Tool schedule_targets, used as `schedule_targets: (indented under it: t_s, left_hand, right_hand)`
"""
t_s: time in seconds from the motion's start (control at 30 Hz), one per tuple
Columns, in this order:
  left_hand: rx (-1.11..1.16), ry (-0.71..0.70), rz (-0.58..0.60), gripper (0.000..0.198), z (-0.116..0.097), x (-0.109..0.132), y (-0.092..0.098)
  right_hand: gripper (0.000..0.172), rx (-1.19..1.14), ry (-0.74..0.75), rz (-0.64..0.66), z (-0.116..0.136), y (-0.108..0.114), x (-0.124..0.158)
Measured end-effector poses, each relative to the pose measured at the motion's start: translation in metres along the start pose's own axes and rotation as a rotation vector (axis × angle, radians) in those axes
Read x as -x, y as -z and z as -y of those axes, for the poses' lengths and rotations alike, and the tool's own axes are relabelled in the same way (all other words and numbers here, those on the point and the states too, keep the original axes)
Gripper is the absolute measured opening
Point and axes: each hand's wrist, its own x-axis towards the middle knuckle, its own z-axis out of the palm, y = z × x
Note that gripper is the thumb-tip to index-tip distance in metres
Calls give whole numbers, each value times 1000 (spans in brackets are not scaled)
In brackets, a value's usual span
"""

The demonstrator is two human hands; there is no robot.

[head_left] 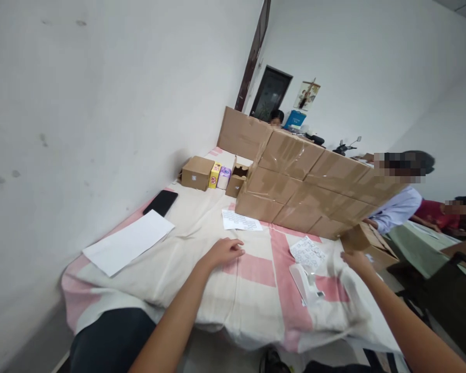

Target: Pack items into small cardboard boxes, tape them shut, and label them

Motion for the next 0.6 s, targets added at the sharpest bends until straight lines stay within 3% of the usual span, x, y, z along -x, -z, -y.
schedule_targets:
  t_s: [0.13,0.27,0.37,0.47,0.6]
  left_hand:
    - [2,2,-11,41,-2,1,0]
    - [11,16,-51,37,-9,3,0]
    - [19,40,-159,34,-20,2,9]
    - [98,62,-353,33,-31,2,32]
    - [309,77,-652,27,-25,0,79]
  right_hand:
    - [28,-73,142,88,113,-25,-24]
    - [26,-235,342,151,252,-79,-26]
    - [25,-398,386,147,343,-122,-18]
    - [34,-602,294,81,408,-158,-9]
    - [45,-919,197,94,464,-202,9]
